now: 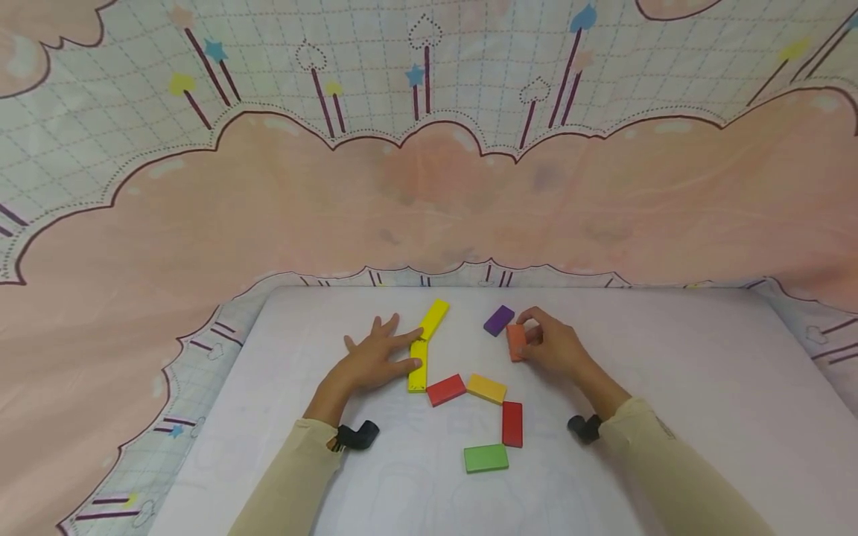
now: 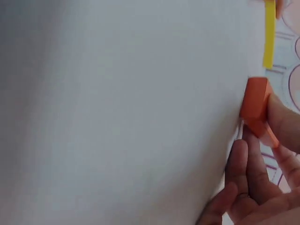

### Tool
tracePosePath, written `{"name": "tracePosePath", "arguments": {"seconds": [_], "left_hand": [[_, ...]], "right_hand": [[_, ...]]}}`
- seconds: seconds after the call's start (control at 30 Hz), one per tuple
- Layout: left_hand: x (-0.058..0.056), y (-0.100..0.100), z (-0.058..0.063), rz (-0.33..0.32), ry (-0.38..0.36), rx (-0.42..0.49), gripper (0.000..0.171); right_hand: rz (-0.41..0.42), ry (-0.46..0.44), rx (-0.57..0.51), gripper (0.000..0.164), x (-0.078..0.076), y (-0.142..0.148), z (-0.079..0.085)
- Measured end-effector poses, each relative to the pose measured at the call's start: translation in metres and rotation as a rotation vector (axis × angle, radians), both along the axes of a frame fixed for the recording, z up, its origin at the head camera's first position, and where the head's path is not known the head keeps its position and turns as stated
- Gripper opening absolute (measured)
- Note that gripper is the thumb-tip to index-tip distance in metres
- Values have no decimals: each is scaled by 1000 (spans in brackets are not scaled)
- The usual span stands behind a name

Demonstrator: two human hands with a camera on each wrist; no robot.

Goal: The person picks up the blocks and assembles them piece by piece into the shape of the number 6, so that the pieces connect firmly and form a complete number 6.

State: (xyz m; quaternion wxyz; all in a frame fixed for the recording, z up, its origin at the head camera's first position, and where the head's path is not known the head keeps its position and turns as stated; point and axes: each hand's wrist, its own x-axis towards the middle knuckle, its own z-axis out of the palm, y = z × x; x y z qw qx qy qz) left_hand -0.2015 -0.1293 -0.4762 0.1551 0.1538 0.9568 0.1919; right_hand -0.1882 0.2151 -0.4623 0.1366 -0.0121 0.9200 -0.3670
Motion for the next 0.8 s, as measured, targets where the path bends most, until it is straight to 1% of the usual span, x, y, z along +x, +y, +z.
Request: {"name": "tracePosePath", "arguments": {"seconds": [0.07, 0.17, 0.3, 0.57, 0.8], "left_hand": [[0, 0, 0, -1, 0, -4, 64], [0, 0, -1, -2, -1, -10, 64], [0, 0, 0, -2, 1, -5, 64], [2, 1, 4, -4, 2, -5, 63], [1, 0, 2, -3, 3, -4, 64]], "right_hand": [[-25, -16, -38, 45, 3, -1, 0], [-58, -40, -121, 45, 7, 0, 1], [-77, -61, -202, 45, 12, 3, 3], [-80, -109, -237, 50, 21, 4, 8], [-52, -114, -278, 50, 30, -4, 10]]}}
